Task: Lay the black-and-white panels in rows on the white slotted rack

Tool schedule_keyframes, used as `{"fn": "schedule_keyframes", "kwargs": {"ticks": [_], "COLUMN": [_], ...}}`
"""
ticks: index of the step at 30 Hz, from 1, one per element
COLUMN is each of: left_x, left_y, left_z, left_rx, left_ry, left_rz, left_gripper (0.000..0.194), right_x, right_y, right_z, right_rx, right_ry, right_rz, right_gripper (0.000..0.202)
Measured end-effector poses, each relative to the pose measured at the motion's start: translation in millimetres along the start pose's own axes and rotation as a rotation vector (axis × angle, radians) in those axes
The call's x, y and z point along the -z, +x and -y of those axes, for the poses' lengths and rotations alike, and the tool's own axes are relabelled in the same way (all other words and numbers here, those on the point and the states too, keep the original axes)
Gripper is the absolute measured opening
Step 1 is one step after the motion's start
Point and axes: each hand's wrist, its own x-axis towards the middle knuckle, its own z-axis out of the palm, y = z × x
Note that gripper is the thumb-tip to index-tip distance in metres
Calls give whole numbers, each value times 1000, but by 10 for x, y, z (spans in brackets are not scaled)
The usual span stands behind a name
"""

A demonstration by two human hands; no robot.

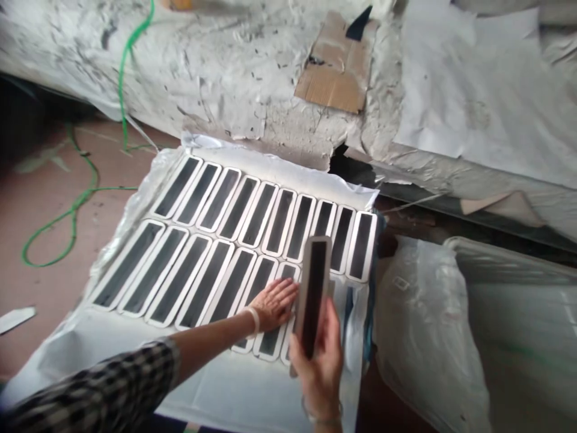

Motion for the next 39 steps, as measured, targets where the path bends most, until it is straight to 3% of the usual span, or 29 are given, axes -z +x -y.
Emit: {"fn": "schedule_keyframes", "kwargs": {"ticks": [4, 7, 9, 13, 17, 21, 25, 29, 32, 35, 37, 39], "left_x": [-6, -12, 8, 74, 104, 106, 110, 111, 112, 171, 280, 462], "left_y": [24, 24, 28, 50, 71, 83, 89, 86, 82, 115, 183, 286], "left_z": [-2, -13, -27, -60, -86, -98, -99, -95, -99, -139, -193, -258], "left_rx": [18, 25, 27, 28, 36, 44, 48, 46, 47, 78, 178, 371], "left_ry": [18, 22, 16, 3, 0, 9, 11, -1, -35, -145, -294, -564], "left_rz": [19, 18, 19, 32, 39, 40, 54, 51, 41, 12, -60, -151], "left_gripper": [68, 68, 68, 68, 68, 65, 64, 63, 63, 57, 51, 48], "right_x": [899, 1329, 1509, 1757, 1929, 1936, 1898, 1920, 1870, 1756, 1683, 1633], "right_y": [-22, 49, 107, 169, 114, 80, 90, 43, -11, -62, -96, -124], "right_z": [-710, -1095, -1202, -1222, -1251, -1274, -1322, -1318, -1097, -724, -476, -273], "right_rx": [-260, -365, -368, -316, -432, -561, -547, -462, -322, 9, 309, 612], "right_ry": [198, 311, 339, 333, 444, 512, 561, 544, 384, -147, -588, -920], "right_rz": [-48, -76, -61, 2, -94, -163, -195, -175, 21, 253, 294, 289], "right_gripper": [77, 70, 69, 69, 57, 45, 23, 19, 44, 75, 79, 76]}}
